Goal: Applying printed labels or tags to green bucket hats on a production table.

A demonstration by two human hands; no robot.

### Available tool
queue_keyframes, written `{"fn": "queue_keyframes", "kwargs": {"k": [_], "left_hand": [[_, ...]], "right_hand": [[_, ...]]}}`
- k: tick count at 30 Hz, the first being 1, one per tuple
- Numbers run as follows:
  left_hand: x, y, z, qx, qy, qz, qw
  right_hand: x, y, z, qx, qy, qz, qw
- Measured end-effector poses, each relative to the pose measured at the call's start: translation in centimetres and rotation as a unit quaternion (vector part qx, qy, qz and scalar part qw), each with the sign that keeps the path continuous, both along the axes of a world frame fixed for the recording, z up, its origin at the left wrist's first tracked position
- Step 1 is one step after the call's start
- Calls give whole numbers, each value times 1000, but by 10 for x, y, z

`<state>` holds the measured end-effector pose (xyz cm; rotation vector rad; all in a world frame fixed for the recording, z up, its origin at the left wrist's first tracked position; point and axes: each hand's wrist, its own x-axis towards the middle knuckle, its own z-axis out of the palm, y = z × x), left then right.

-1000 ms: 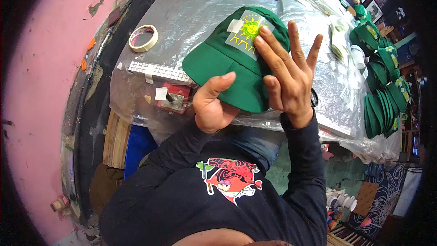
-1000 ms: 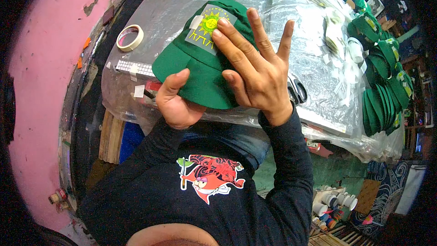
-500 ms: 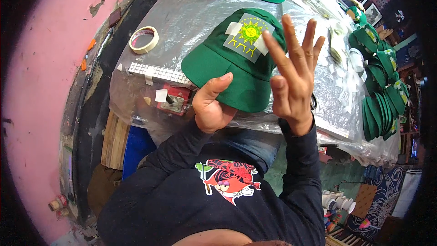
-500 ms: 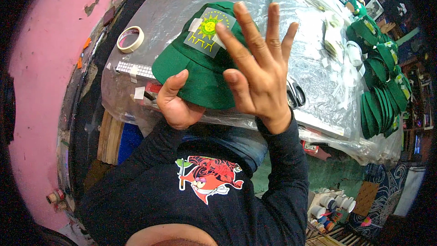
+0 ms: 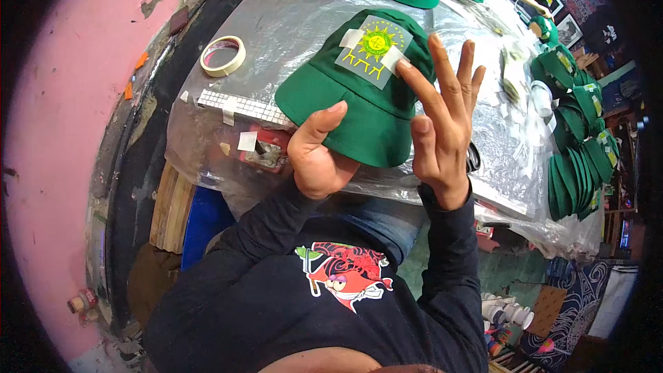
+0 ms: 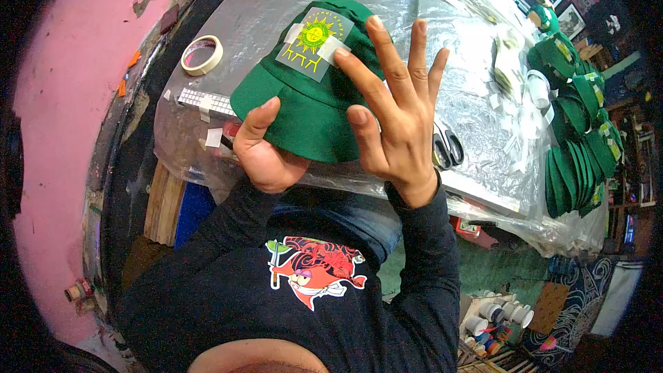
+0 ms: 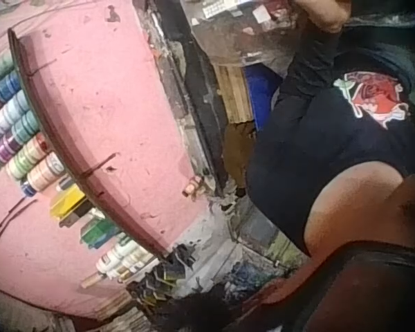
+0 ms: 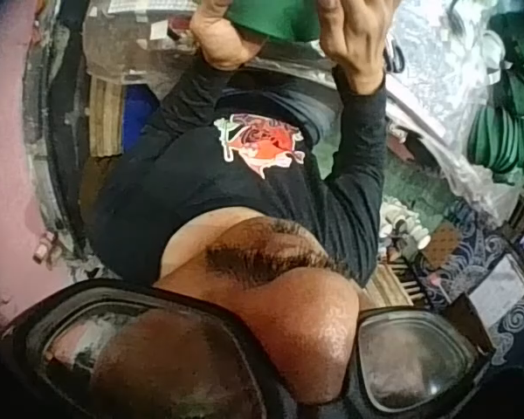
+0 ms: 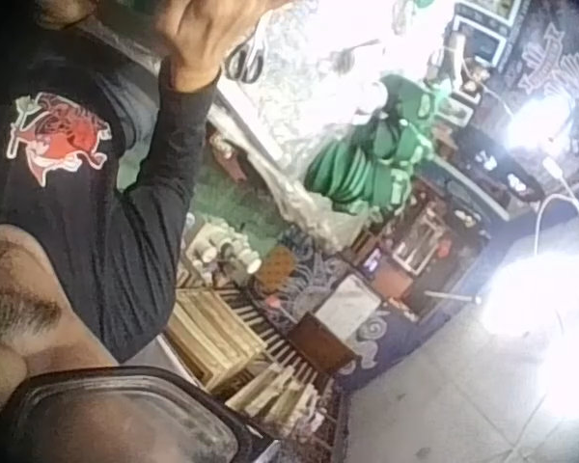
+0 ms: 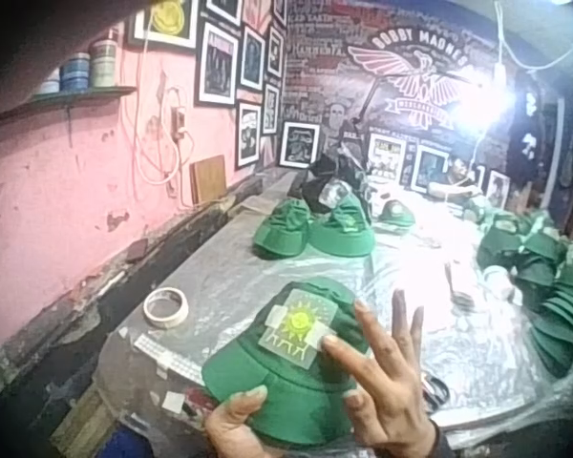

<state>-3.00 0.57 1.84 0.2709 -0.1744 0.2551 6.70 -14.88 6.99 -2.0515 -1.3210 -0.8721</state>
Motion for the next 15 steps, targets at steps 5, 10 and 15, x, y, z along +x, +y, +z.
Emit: {"fn": "queue_keyframes", "kwargs": {"k": [5, 10, 15], "left_hand": [[-3, 0, 1, -39, -28, -26, 999], [-3, 2, 3, -33, -16, -18, 999], [-7, 1, 2, -43, -25, -23, 998]], "right_hand": [[7, 3, 4, 38, -4, -24, 999], [-5, 0, 7, 56, -24, -12, 998], [-7, 3, -3, 9, -29, -48, 998]]}}
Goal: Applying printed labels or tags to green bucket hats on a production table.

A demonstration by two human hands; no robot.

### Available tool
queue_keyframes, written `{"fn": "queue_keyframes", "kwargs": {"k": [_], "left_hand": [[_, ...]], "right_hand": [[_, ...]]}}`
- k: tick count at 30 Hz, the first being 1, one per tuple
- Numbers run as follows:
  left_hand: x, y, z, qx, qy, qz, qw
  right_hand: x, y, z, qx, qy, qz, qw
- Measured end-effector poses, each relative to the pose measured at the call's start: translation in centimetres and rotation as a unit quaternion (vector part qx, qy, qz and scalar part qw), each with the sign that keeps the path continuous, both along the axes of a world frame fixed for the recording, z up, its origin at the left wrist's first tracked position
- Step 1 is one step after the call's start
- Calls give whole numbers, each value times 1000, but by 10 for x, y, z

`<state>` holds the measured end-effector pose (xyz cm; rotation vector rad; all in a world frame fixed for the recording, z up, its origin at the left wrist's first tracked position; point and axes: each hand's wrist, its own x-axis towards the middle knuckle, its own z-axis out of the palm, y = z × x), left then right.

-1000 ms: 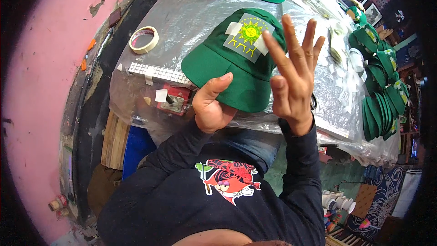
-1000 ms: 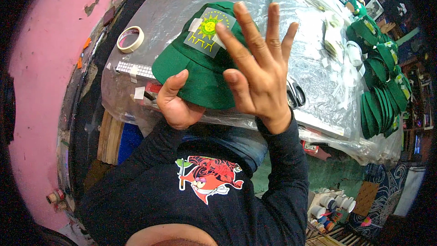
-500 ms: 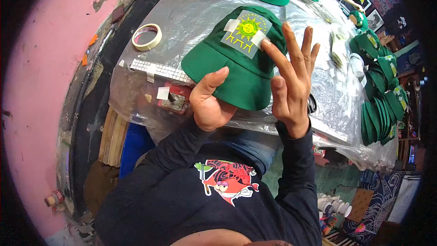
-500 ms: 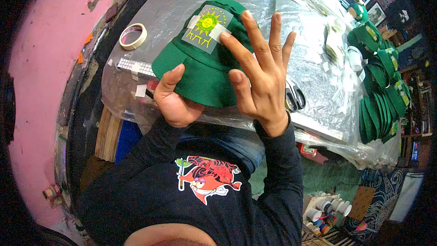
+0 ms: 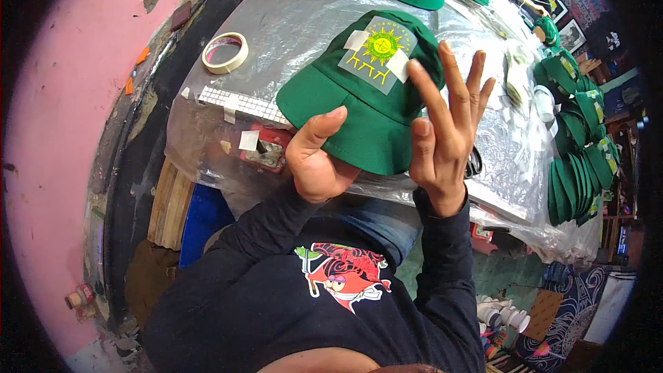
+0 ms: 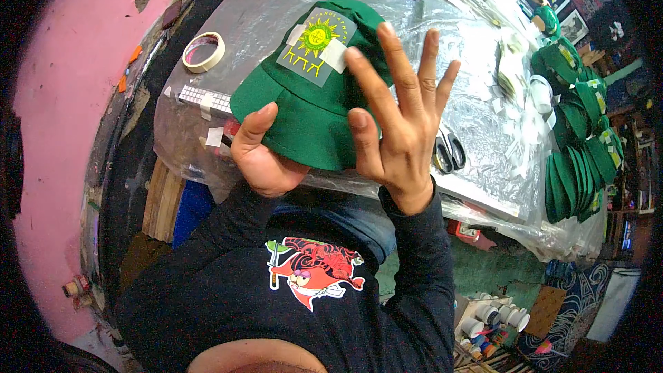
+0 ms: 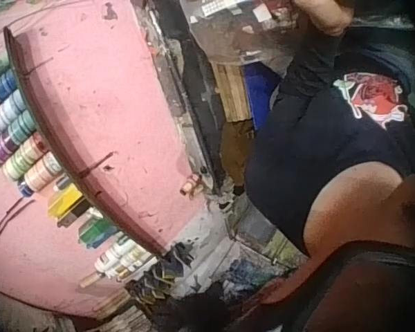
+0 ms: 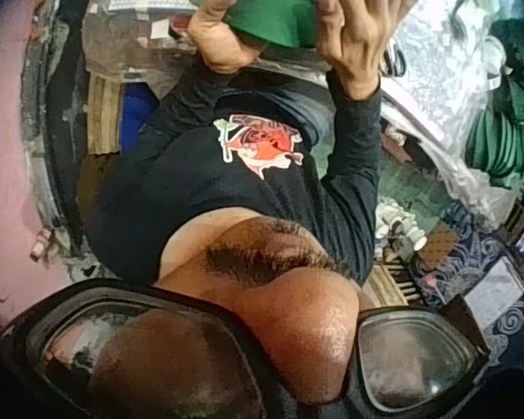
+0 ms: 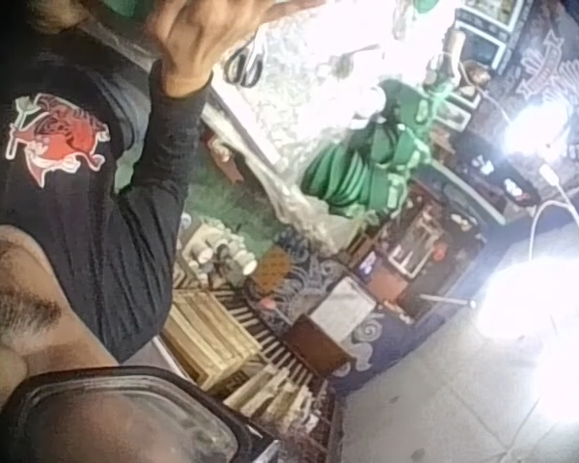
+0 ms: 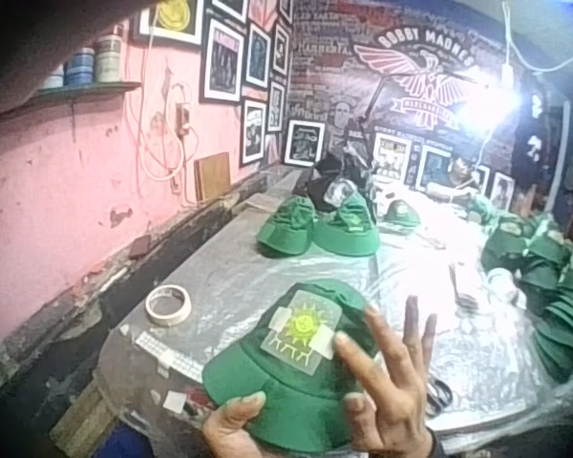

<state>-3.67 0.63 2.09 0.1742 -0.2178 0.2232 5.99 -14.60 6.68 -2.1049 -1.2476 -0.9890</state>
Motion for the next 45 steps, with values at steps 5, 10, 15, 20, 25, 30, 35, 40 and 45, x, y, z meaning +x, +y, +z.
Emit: {"fn": "queue_keyframes", "kwargs": {"k": [5, 10, 15, 20, 25, 30, 35, 40, 45], "left_hand": [[0, -2, -5, 91, 61, 47, 993], [0, 2, -11, 133, -7, -33, 991], [-5, 14, -3, 210, -74, 14, 975], [1, 34, 7, 628, -61, 104, 769], [17, 20, -2, 515, 19, 139, 846], [32, -5, -2, 468, 83, 182, 861], [39, -14, 17, 589, 85, 186, 782], [2, 0, 50, 705, -147, 162, 675], [-42, 49, 84, 671, -240, -15, 701]], "right_hand": [[5, -3, 8, 67, 15, 24, 997], [-33, -4, 7, 4, -51, 126, 991], [-34, -18, 1, -16, -101, 95, 990], [-47, -36, -2, 45, -144, 138, 979], [-61, -32, -7, 3, -128, 187, 974], [-58, -22, 13, -16, -158, 109, 981], [-5, -1, 70, 54, -198, 45, 978], [71, 18, 103, 37, -306, -3, 951], [96, 40, 35, -10, -334, 24, 942]]}}
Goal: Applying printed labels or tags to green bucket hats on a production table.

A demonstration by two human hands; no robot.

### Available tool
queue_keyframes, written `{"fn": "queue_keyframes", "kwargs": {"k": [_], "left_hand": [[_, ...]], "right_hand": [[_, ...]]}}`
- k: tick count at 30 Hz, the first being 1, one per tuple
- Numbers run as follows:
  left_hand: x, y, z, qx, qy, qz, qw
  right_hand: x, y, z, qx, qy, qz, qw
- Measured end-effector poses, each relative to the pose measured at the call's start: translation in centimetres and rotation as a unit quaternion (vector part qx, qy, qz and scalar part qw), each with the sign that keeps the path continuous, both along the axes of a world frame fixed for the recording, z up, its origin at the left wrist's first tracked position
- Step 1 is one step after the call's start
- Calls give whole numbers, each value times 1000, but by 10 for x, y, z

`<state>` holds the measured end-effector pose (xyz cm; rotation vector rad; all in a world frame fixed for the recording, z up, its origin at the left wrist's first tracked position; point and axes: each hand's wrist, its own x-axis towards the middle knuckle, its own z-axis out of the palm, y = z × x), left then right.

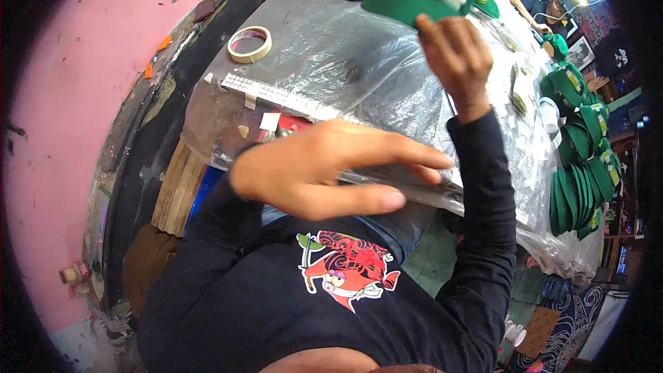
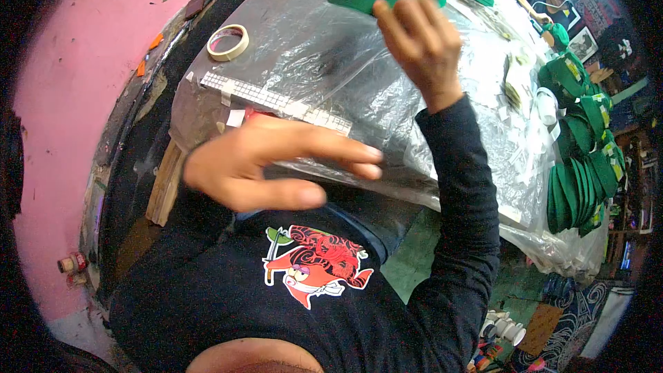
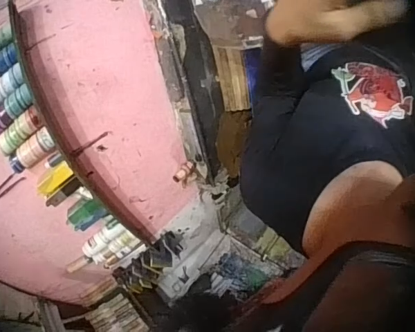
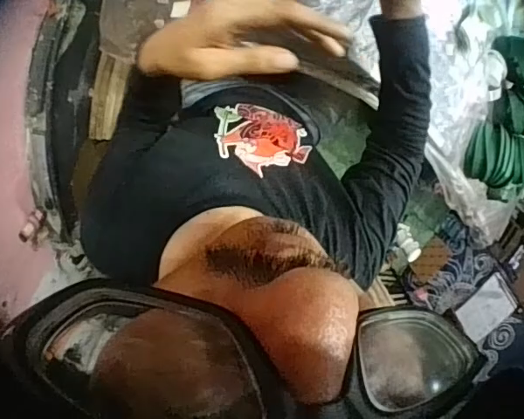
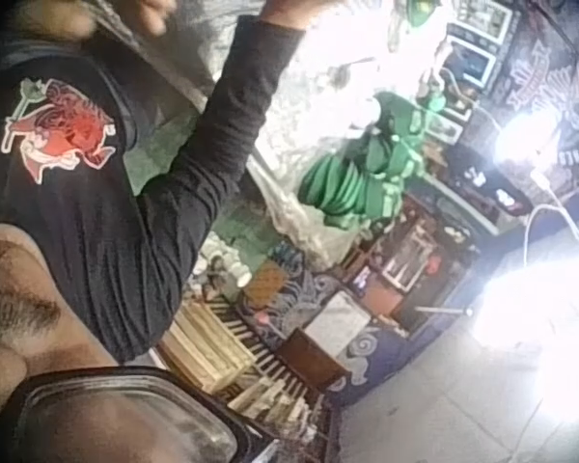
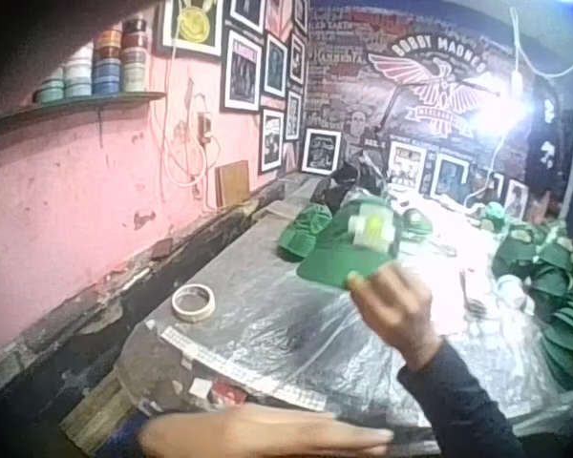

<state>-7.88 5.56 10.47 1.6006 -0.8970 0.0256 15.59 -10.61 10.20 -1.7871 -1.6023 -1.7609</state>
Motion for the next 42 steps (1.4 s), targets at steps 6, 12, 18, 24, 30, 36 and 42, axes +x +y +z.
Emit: {"fn": "queue_keyframes", "kwargs": {"k": [6, 12, 18, 24, 30, 36, 42], "left_hand": [[-18, 56, 26, 138, 48, 227, 963], [35, 121, 12, 322, 33, 318, 891], [165, 141, -46, 321, 32, 270, 907], [250, 124, -94, 326, -7, 258, 909], [260, 128, -114, 308, -46, 320, 895], [253, 129, -129, 286, -88, 374, 878], [253, 143, -127, 256, -64, 334, 905]], "right_hand": [[-17, -4, -92, -185, 91, 43, 977], [35, -63, -67, -70, 338, -56, 937], [113, -67, -85, -143, 630, -70, 760], [126, -40, -107, -160, 646, -23, 746], [123, -44, -115, -112, 657, -35, 744], [130, -45, -117, -89, 614, 2, 784], [131, -43, -117, -81, 624, 11, 777]]}}
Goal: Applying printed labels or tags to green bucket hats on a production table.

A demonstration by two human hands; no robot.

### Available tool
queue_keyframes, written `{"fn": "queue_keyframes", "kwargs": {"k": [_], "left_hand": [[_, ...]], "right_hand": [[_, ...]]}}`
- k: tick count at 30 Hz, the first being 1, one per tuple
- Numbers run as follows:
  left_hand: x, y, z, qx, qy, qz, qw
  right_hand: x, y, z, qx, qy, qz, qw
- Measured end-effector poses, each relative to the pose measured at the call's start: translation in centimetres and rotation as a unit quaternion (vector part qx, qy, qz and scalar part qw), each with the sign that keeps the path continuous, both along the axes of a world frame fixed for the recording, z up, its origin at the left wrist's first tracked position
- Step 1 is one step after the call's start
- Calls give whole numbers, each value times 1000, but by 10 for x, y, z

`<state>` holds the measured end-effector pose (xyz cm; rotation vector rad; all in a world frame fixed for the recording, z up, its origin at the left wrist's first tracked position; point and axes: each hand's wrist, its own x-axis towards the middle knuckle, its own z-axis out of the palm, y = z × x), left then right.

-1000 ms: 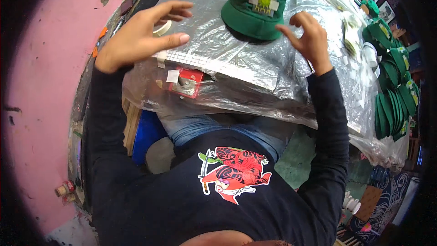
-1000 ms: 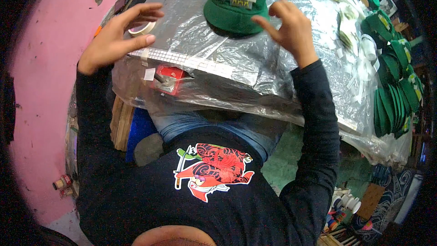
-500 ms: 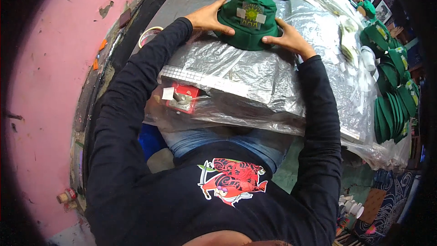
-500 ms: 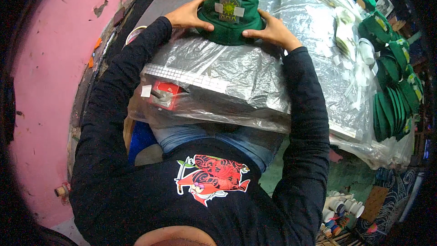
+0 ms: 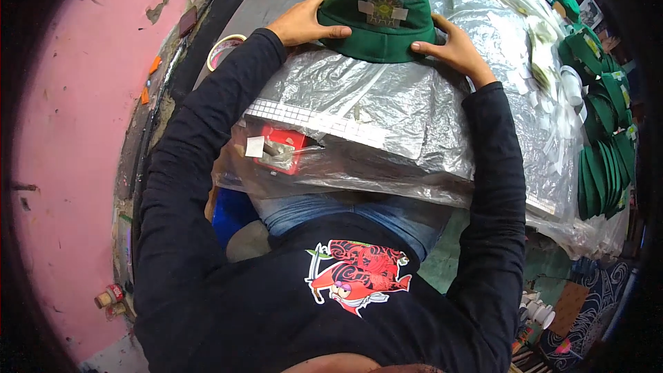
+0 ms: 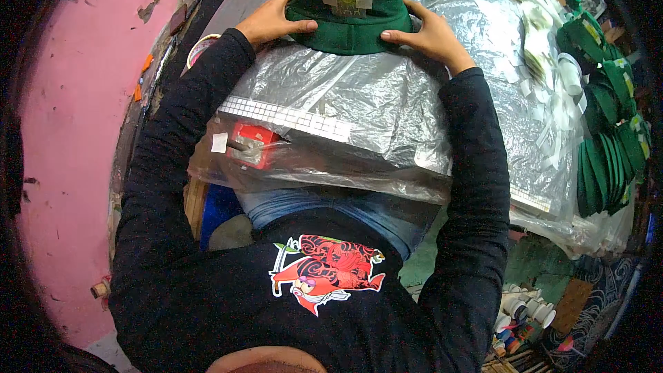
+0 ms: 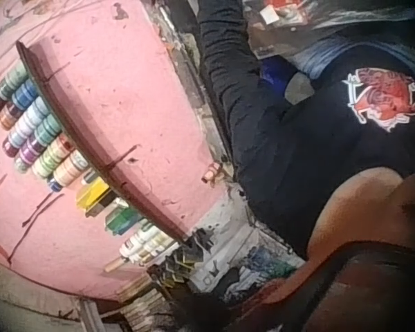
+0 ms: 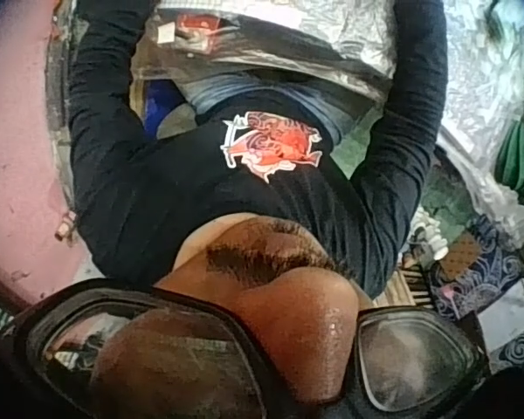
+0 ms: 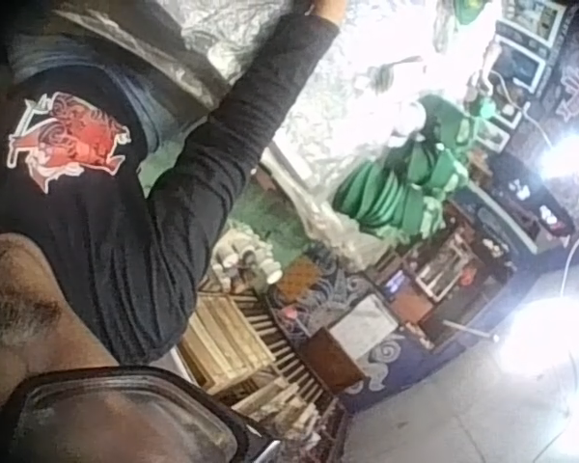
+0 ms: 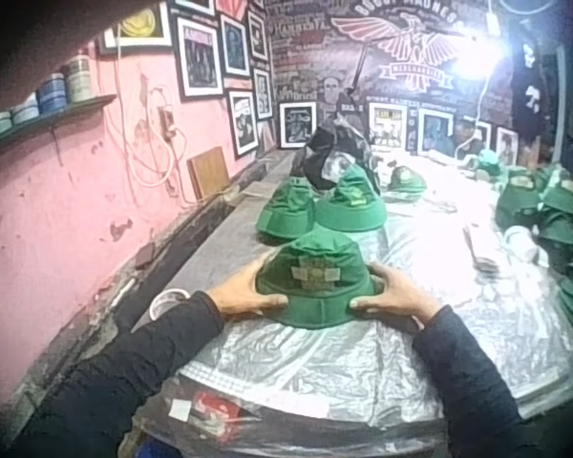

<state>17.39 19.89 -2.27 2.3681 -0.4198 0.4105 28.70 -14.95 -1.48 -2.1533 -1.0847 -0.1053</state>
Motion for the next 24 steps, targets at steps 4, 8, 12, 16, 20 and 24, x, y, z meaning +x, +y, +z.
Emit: {"fn": "queue_keyframes", "kwargs": {"k": [4, 8, 12, 16, 20, 24], "left_hand": [[-1, 5, -5, 12, 19, 23, 999], [-1, 4, -11, -2, 35, 31, 999], [-5, 3, -9, 27, 27, 37, 999], [-11, 1, -6, 17, 57, 28, 998], [-11, 0, -9, 49, 31, 57, 997], [-8, 2, -14, 46, 24, 50, 997]], "right_hand": [[0, 0, -1, -1, 27, 0, 1000], [-1, 0, -3, 6, 32, 7, 999], [-2, 1, -3, 6, 37, 2, 999], [-4, 0, -3, 8, 37, -3, 999], [-6, -1, -2, 4, 48, 4, 999], [-6, 0, -4, 13, 60, 3, 998]]}}
